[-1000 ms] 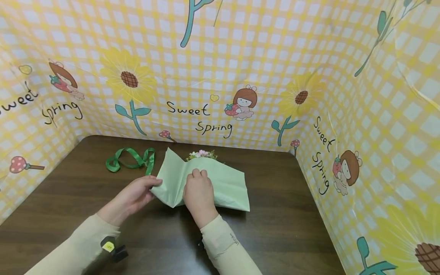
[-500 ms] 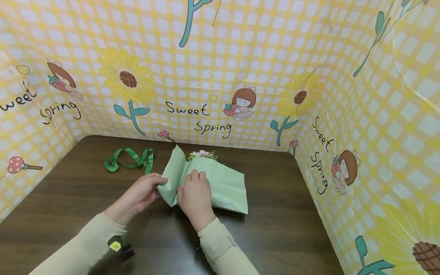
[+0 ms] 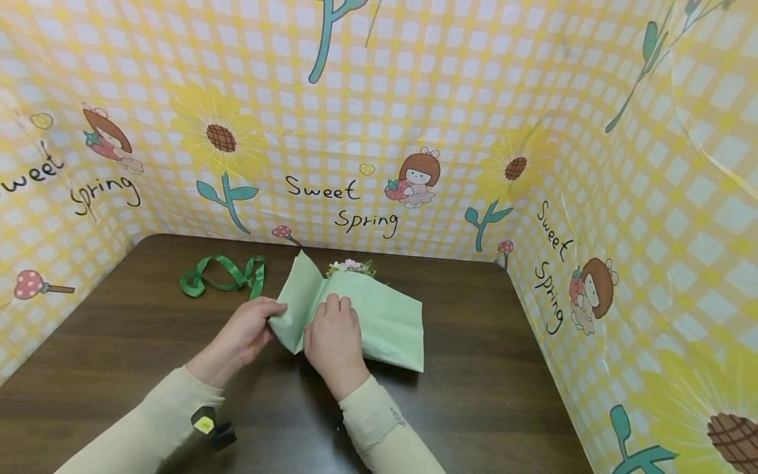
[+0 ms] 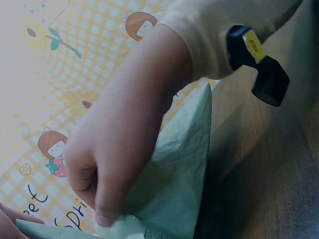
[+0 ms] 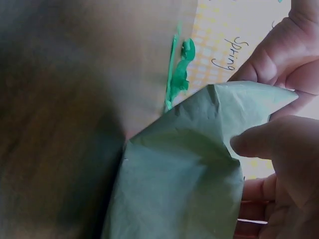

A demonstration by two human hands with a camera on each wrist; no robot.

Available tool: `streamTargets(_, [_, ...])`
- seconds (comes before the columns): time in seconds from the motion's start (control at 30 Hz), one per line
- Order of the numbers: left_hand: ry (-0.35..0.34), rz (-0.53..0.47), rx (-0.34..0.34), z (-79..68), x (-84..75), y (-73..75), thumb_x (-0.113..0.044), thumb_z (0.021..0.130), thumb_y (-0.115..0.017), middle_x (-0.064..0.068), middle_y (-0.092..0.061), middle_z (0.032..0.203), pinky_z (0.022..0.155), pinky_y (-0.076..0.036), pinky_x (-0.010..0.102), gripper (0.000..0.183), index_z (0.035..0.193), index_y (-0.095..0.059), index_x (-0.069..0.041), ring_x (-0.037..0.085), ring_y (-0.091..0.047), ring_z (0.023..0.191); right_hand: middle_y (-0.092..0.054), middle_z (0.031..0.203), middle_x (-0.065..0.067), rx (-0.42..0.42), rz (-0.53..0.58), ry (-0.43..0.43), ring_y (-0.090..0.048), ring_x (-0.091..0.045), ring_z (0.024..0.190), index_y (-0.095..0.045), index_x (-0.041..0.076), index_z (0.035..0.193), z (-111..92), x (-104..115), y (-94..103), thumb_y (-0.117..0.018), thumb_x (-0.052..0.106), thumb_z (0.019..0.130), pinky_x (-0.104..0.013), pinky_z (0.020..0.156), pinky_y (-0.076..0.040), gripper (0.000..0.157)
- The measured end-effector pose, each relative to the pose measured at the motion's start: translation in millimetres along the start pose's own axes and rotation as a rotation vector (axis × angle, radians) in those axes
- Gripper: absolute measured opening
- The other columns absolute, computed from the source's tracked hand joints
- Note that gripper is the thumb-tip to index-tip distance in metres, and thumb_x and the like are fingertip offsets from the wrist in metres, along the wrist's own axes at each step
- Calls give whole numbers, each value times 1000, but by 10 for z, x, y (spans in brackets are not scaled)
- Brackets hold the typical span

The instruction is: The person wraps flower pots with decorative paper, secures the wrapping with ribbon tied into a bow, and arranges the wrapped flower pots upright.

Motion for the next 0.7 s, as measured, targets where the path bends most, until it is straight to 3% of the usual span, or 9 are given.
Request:
streamTargets(0.17, [-30,123,-78,-17,-19,-67,-7,99,-60,1,-57,91,71,-49,24,9,98,-57,1,10,-58,79,-57,93,-7,1,61,-1,-52,-26,84,-71,6,90,35,-65,13,-66,27,96,-34,73,-51,21])
streamTargets(0.47, [-127,269,-134,-12,-27,-240,-11,98,-61,12,-58,103,78,-45,31,16,100,-60,5,23,-54,92,-61,86,-5,-28,172,-25,-53,-26,78,-74,7,81,66,-199,71,-69,10,90,-32,70,-52,11])
streamTargets(0.7, [-187,313,-181,-31,-46,-341,-10,94,-64,11,-60,97,76,-44,33,13,95,-63,2,27,-54,91,-63,77,-1,-7,226,-44,-55,-23,72,-71,13,69,99,-325,67,-69,3,90,-30,63,-52,24])
Point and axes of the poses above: each hand's wrist, its own z-axis towards the middle knuckle, its own y-axis out of the back of the hand, x = y × z, the point moved 6 cm from there along z, towards the middle knuckle
